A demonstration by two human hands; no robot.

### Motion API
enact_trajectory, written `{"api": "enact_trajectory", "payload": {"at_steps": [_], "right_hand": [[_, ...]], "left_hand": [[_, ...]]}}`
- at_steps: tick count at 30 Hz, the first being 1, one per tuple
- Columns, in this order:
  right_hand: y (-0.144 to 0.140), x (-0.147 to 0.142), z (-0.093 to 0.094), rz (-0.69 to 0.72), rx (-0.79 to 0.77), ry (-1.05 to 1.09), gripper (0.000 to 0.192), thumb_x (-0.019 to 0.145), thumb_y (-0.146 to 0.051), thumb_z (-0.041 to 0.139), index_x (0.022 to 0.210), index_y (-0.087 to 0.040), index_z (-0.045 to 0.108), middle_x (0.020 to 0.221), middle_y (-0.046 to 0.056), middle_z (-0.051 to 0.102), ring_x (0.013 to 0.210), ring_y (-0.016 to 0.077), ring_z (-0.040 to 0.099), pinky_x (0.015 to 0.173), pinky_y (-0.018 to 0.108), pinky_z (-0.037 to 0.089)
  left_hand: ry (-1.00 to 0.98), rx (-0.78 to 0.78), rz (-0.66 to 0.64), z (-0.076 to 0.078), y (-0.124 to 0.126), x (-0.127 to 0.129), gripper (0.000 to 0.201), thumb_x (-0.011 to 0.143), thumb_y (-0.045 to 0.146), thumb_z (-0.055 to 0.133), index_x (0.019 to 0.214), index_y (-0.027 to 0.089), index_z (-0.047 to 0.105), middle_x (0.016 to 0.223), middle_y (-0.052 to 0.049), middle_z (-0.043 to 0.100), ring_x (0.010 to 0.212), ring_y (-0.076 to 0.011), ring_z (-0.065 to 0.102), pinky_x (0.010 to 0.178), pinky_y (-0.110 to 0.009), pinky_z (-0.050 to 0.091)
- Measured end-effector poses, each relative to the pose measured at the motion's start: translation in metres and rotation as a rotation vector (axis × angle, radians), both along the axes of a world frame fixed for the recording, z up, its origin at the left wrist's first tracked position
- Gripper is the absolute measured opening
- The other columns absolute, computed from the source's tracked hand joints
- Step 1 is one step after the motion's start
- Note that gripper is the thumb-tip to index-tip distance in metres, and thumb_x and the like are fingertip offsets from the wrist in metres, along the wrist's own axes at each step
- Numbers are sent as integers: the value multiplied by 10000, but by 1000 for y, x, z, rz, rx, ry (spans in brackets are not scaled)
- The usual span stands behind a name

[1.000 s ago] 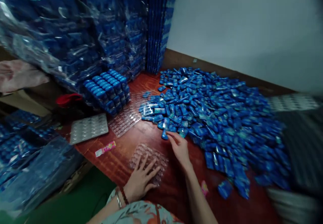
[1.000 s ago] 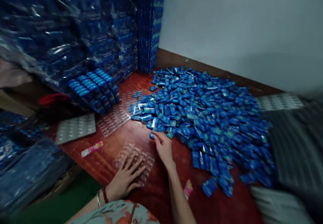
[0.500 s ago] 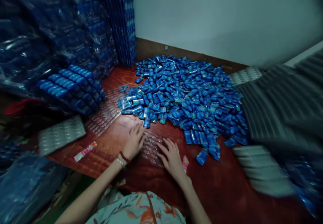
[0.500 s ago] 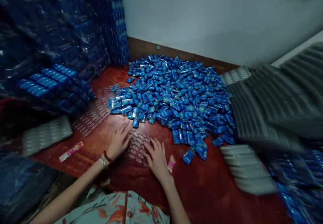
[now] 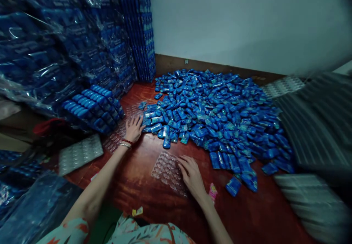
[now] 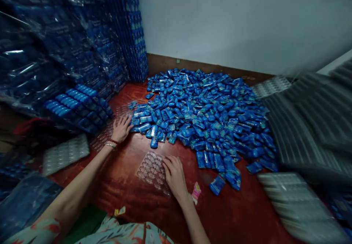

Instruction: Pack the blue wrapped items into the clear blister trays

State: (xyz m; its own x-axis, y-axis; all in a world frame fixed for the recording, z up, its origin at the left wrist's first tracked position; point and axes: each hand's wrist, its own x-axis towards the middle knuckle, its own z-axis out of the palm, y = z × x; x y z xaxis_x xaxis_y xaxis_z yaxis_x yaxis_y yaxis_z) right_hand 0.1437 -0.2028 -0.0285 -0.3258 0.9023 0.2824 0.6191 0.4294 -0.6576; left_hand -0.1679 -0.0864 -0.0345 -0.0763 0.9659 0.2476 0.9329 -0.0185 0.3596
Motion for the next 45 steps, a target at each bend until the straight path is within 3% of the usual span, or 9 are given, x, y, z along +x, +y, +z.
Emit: {"api": "enact_trajectory", "payload": {"at_steps": [6,12,17,21,28,34,37,41,45], "right_hand": [[53,-39,26,155,127,-46,314,894,-173,416,1118,-258,620,1062,64,631,1053,205,527,1012,466,345],[160,-128,49,262,284,-402,308,882,-324,485,1124,-175,604,1197,123,556,1215,279,398,1063,515,225],[209,-168,40,349,244,-554,462,827,-467,543,1198,-191,537,1242,141,515,1203,309,409,1015,604,221],[201,-141,26,362,272,-558,445,892,-412,450,1284,-204,460,1176,104,566,1141,247,474,1068,558,156],[157,-73,20,320,383,-622,485,909,-429,396,1342,-210,411,1392,108,423,1332,279,268,1077,604,47],[125,4,28,-154,368,-507,343,930,-263,347,1170,-201,584,1178,84,605,1183,211,445,1096,501,134],[116,32,28,-315,269,-555,326,907,-361,404,1121,-227,610,1134,94,612,1109,250,471,1040,565,184],[122,37,29,-236,154,-681,448,862,-477,446,1247,-257,510,1309,122,474,1196,309,386,972,681,174],[130,40,38,-147,75,-714,420,856,-431,461,1246,-278,499,1335,105,443,1195,305,386,946,688,224]], "left_hand": [[-302,170,26,5,18,-16,480,909,400,308,1214,111,540,1289,-167,528,1217,-255,472,1049,-429,322],[-212,277,59,6,3,-18,403,892,288,341,1204,138,547,1233,-133,578,1159,-234,528,1024,-426,378],[-77,259,49,-14,-22,-16,419,887,245,363,1276,143,482,1303,-159,512,1228,-256,461,999,-460,397],[34,293,88,-18,-35,2,458,911,259,363,1363,188,376,1400,-146,409,1349,-277,279,1078,-551,205],[107,124,-371,-4,-31,67,491,923,353,370,1393,218,322,1456,-97,331,1373,-264,215,1095,-504,161],[51,150,-569,18,-4,129,497,917,383,359,1383,213,340,1414,-104,394,1350,-254,253,1103,-517,109],[114,85,-734,23,13,154,511,854,485,446,1303,242,458,1387,-116,410,1342,-322,231,1062,-614,83],[226,-38,-762,20,40,156,483,797,491,517,1217,255,544,1365,-123,411,1324,-414,183,971,-723,102],[298,-96,-828,22,54,124,448,802,368,510,1237,263,523,1338,-111,428,1288,-374,262,982,-628,248]]}}
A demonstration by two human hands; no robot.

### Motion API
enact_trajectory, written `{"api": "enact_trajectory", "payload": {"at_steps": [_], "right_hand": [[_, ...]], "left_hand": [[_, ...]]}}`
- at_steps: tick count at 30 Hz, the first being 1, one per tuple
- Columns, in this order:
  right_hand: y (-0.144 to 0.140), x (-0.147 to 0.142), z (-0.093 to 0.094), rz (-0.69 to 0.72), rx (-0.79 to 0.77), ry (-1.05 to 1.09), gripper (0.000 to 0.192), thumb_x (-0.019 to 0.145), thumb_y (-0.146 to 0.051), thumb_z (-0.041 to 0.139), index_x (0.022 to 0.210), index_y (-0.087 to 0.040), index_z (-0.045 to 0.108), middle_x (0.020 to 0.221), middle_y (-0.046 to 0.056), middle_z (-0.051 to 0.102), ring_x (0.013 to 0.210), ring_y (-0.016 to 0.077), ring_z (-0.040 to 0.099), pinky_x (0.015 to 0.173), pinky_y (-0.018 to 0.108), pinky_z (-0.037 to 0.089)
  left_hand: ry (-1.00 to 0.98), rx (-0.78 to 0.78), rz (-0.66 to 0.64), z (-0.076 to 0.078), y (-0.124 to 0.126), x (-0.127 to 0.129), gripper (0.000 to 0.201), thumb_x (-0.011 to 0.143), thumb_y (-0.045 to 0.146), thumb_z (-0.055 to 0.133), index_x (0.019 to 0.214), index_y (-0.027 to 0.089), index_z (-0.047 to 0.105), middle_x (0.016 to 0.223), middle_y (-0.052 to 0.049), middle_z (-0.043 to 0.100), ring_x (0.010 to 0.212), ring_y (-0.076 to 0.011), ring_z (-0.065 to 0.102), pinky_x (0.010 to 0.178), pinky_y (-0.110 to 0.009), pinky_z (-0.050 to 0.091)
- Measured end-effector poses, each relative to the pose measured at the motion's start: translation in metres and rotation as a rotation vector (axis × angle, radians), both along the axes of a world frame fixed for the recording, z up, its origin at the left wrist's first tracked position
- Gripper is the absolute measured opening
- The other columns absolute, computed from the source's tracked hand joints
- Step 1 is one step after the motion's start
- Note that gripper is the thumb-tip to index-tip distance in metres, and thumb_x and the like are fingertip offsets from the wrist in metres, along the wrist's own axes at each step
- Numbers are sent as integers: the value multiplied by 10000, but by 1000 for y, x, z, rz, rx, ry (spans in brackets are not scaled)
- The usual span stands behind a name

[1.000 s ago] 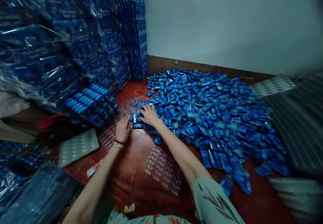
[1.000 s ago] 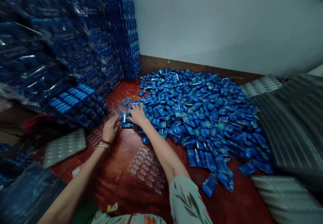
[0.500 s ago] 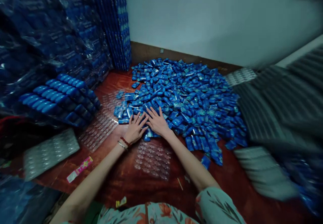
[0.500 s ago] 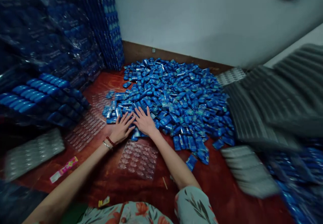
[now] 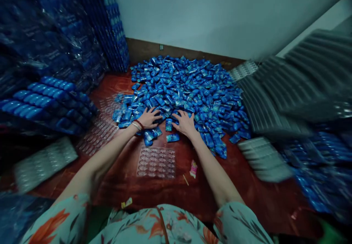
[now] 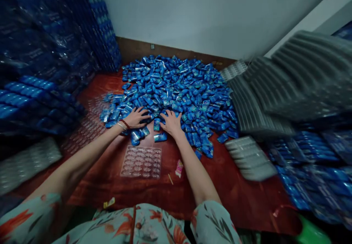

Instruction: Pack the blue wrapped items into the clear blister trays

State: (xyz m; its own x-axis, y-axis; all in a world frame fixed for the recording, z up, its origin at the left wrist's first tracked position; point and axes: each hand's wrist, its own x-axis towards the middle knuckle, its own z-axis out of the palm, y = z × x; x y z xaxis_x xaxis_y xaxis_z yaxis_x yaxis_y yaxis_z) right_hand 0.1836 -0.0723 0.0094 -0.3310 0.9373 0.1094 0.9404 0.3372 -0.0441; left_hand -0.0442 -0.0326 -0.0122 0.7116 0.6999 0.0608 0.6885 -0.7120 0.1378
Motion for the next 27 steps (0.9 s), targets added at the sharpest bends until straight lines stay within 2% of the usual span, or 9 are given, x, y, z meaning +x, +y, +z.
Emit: {"api": "enact_trajectory", "payload": {"at_steps": [4,7,10,14,17,21,23,26,27], "right_hand": [[-19,18,2,68,-15,-18,399,859,-361,461,1244,-264,498,1333,103,453,1212,291,378,968,630,255],[-48,30,-4,100,-4,2,397,874,-353,441,1255,-250,492,1331,98,470,1252,281,348,995,575,259],[-79,39,-11,74,5,41,410,887,-365,428,1272,-237,482,1334,96,481,1274,272,335,1003,525,279],[-115,49,-17,41,23,87,400,882,-358,451,1258,-230,501,1329,90,494,1281,259,343,1015,507,284],[-136,53,-18,35,31,103,391,873,-371,471,1238,-237,518,1306,91,516,1269,263,367,1026,545,258],[-164,38,-10,-5,120,109,388,859,-399,493,1207,-237,549,1322,127,495,1282,315,350,1026,667,114],[-180,20,-7,94,97,141,412,858,-395,499,1238,-238,528,1353,125,466,1307,310,318,1042,655,102],[-203,-5,-11,364,-98,165,492,863,-422,490,1329,-272,432,1408,83,412,1321,272,305,1066,591,170],[-209,-10,-16,411,-153,163,511,865,-430,486,1347,-281,406,1421,72,395,1319,263,311,1064,561,210]], "left_hand": [[-4,-9,-49,4,-16,-31,433,796,283,492,1223,233,538,1272,-90,503,1265,-343,303,995,-514,314],[-20,-15,-51,3,-41,-43,433,787,222,487,1214,259,550,1293,-54,516,1289,-338,289,1041,-572,217],[-57,-28,-14,0,-70,-51,379,852,257,441,1213,283,554,1305,-20,528,1336,-324,236,1066,-614,106],[-122,-28,101,-6,-115,-61,362,915,310,379,1241,293,534,1308,-15,536,1371,-294,188,1077,-615,95],[-148,-35,176,-8,-150,-68,381,924,284,368,1284,308,489,1314,-11,531,1381,-276,177,1083,-609,111],[-144,-34,254,-6,-197,-77,434,908,316,403,1342,334,406,1359,-13,480,1394,-304,101,1063,-654,36],[-107,-34,265,-7,-222,-78,515,877,406,452,1375,327,348,1410,-27,411,1393,-340,35,1043,-673,-19],[-43,-38,304,-15,-258,-70,680,826,537,483,1418,286,260,1476,-82,275,1389,-362,17,1049,-655,-21],[-27,-36,324,-20,-267,-66,694,828,542,475,1425,276,239,1486,-96,243,1390,-356,29,1056,-644,-7]]}}
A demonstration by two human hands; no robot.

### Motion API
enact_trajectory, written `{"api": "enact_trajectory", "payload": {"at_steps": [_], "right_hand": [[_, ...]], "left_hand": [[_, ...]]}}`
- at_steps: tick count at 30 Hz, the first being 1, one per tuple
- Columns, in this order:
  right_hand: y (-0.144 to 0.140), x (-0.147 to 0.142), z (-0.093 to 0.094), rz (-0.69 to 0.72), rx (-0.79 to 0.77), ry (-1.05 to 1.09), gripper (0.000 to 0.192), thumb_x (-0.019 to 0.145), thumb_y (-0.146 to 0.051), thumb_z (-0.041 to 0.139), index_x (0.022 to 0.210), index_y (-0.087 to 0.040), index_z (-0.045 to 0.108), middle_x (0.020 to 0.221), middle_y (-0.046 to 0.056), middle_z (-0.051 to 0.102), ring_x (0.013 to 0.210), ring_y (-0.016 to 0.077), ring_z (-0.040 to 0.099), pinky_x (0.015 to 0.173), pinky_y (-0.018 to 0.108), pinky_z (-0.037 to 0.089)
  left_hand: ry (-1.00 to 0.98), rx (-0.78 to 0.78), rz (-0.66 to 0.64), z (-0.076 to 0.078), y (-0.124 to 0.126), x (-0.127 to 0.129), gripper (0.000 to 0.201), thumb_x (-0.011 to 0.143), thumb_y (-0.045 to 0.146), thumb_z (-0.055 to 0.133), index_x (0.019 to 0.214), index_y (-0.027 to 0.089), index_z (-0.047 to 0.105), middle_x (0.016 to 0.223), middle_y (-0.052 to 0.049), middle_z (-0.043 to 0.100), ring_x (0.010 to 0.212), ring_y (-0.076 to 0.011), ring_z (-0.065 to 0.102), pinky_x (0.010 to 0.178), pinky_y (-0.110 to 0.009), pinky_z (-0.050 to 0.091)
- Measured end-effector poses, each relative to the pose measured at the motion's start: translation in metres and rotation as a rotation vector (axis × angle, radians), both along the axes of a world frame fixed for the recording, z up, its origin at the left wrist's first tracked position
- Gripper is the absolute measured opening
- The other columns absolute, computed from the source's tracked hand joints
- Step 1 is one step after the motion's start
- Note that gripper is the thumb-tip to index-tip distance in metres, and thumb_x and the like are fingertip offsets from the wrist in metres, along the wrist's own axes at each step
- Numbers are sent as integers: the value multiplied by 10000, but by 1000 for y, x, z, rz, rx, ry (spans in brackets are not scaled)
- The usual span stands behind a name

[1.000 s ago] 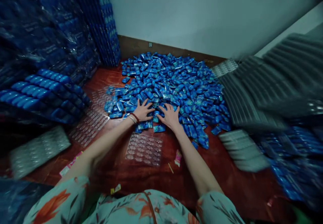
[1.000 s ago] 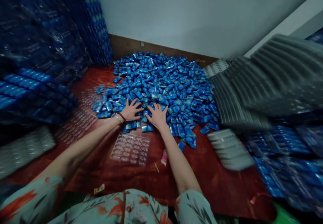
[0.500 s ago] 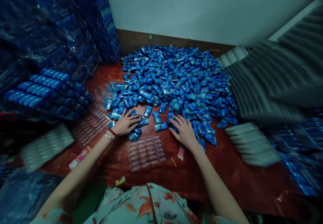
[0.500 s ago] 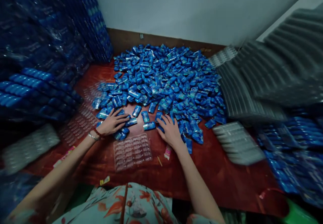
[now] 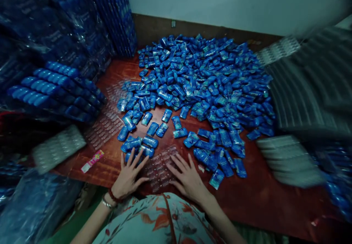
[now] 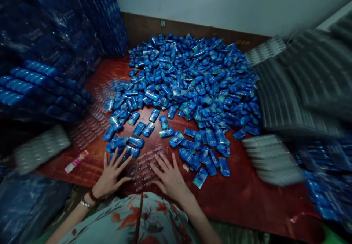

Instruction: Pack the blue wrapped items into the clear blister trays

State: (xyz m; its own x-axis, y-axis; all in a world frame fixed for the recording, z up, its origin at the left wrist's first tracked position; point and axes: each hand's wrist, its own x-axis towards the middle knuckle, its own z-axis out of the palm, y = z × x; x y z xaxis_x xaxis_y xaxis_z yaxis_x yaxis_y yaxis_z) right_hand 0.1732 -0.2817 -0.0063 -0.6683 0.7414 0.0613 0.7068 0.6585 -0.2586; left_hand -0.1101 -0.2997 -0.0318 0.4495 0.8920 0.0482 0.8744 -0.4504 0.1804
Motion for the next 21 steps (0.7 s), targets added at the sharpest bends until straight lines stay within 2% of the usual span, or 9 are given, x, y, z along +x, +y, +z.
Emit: {"api": "enact_trajectory", "payload": {"at_steps": [2,4,7,10,13,16,18,21], "right_hand": [[-11,-4,-10,-26,-36,-11,506,872,-423,480,1353,-286,402,1416,63,404,1292,251,354,1038,495,290],[-18,-3,-20,-159,-19,-23,473,879,-406,473,1336,-292,431,1377,69,456,1221,250,433,974,448,357],[-23,-5,-27,-397,39,-48,440,885,-397,453,1314,-299,466,1312,95,517,1102,267,508,860,433,406],[-25,-18,-29,-532,86,-62,440,885,-413,432,1299,-273,490,1281,129,531,1051,292,515,807,443,402],[-26,-28,-26,-564,92,-49,406,887,-406,429,1251,-259,533,1237,128,555,1033,285,511,828,448,369],[-17,-21,-18,-576,105,5,327,892,-327,443,1187,-279,575,1152,89,592,1031,252,498,852,422,340],[-1,-11,-9,-545,116,22,322,876,-230,457,1167,-276,587,1113,75,597,1027,234,482,832,380,346],[35,-3,3,-401,105,-76,388,826,-111,463,1171,-246,579,1129,80,582,1007,237,461,760,345,360]], "left_hand": [[17,11,51,-9,-11,10,653,861,491,451,1430,272,219,1495,-110,213,1394,-338,48,1065,-628,20],[14,35,111,-16,-9,20,605,883,430,439,1428,270,230,1498,-115,206,1395,-332,49,1067,-622,42],[-16,75,172,-20,11,28,562,894,389,432,1417,258,275,1494,-121,220,1393,-334,69,1067,-616,55],[-75,96,194,-17,36,26,513,913,351,400,1408,271,292,1470,-107,294,1385,-331,132,1054,-636,12],[-214,140,230,-5,49,22,457,926,298,376,1381,278,331,1389,-97,434,1334,-299,286,1064,-618,49],[-407,173,232,8,56,28,332,919,256,396,1234,259,502,1211,-87,565,1162,-234,476,1020,-479,308],[-499,150,177,15,65,42,266,912,244,412,1123,232,572,1102,-80,591,1047,-205,525,925,-392,416],[-533,74,37,22,95,73,241,905,220,412,1061,199,595,1049,-75,591,994,-190,532,886,-349,449]]}}
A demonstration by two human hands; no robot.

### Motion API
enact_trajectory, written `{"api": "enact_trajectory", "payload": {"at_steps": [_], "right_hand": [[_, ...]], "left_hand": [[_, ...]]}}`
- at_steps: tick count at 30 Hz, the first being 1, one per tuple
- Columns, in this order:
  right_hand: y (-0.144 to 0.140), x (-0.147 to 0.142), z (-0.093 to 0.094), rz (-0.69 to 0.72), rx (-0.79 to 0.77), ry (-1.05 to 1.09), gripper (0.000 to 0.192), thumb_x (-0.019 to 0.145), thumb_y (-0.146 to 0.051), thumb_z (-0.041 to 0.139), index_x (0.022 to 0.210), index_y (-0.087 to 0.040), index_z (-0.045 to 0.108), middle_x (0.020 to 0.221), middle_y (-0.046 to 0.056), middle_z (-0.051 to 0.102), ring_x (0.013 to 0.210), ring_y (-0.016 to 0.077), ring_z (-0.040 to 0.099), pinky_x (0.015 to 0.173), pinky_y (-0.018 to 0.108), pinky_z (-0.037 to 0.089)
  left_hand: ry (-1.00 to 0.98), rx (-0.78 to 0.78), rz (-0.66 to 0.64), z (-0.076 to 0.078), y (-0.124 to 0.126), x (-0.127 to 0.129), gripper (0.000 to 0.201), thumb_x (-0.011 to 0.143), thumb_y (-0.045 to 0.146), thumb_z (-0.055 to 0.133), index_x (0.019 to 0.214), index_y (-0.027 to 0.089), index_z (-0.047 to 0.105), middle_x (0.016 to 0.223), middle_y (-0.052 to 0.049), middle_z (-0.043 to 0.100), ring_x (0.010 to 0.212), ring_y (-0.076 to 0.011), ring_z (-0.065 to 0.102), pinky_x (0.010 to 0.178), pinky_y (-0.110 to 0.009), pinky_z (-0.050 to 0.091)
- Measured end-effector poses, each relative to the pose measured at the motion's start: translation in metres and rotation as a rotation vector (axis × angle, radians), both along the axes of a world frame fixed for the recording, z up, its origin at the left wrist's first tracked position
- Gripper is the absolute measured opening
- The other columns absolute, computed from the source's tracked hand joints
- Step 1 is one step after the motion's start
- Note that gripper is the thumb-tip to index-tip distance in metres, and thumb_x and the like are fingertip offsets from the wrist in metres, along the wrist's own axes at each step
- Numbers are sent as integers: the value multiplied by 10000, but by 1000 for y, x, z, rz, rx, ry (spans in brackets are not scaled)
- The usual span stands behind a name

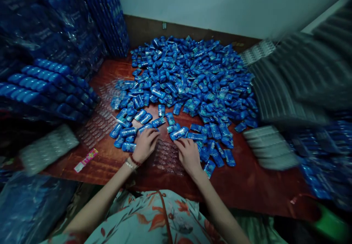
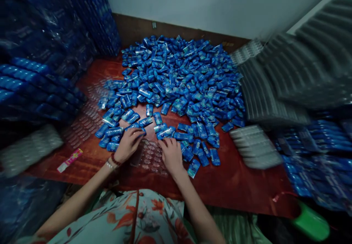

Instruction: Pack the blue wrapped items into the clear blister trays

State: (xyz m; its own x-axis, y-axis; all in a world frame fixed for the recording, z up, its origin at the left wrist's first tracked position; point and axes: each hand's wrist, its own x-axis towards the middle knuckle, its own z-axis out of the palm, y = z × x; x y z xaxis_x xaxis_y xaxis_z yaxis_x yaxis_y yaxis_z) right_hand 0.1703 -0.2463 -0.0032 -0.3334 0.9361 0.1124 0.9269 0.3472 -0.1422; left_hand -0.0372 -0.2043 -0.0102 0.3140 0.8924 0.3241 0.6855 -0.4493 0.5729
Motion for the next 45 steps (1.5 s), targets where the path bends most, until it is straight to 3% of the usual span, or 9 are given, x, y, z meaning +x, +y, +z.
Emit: {"api": "enact_trajectory", "payload": {"at_steps": [6,11,17,22,27,31,36,40,45], "right_hand": [[54,-11,5,233,-52,-255,360,830,-57,396,1099,-201,586,1043,105,589,963,248,472,748,362,361],[56,7,-1,286,-35,-235,394,851,-73,380,1183,-217,537,1107,107,578,966,237,490,772,359,372],[42,44,-7,143,8,118,409,847,-133,399,1248,-167,467,1211,129,534,1088,238,485,877,381,413],[29,52,-6,-182,140,607,341,874,-277,473,1204,-194,471,1140,101,565,1081,209,527,932,380,430],[18,36,-2,-188,45,738,228,841,-344,549,1034,-231,595,1040,67,610,1010,206,567,909,368,454],[-1,17,-4,-257,-69,836,267,832,-320,565,1084,-231,582,1044,58,610,961,184,582,839,316,487],[-31,-5,-27,-347,-187,1006,260,848,-305,529,1090,-219,570,1056,67,618,941,184,597,776,303,509],[-39,-12,-41,-415,-143,1003,243,842,-293,546,1069,-210,578,1035,65,622,956,184,588,813,314,489],[-37,-11,-37,-390,-174,1029,247,843,-284,542,1078,-222,584,1036,59,625,955,184,590,822,317,485]], "left_hand": [[383,-156,-456,12,88,55,470,773,22,426,1193,201,536,1156,-70,570,1064,-205,527,893,-318,444],[639,-225,-621,15,112,72,585,680,41,540,1226,247,508,1204,-70,531,993,-224,580,808,-297,469],[615,-191,-571,16,103,63,520,686,108,622,1181,192,487,1202,-100,513,910,-243,614,704,-297,490],[179,-153,-377,19,85,27,256,868,214,471,1120,190,510,1101,-73,572,902,-194,607,758,-285,484],[-157,-280,-142,12,39,2,252,856,391,530,994,185,573,926,-35,650,838,-171,616,752,-286,501],[-130,-205,-149,1,7,2,211,875,336,511,998,183,589,949,-60,649,904,-179,607,821,-310,494],[-8,-150,-184,-5,-2,5,255,919,244,407,1101,176,572,1029,-100,615,954,-189,591,829,-327,499],[-20,-252,-94,-4,4,2,304,894,289,472,1148,149,561,1030,-111,635,933,-211,613,830,-356,500],[-130,-433,-32,0,12,-4,302,897,298,449,1133,164,580,1051,-83,645,957,-199,609,851,-354,493]]}}
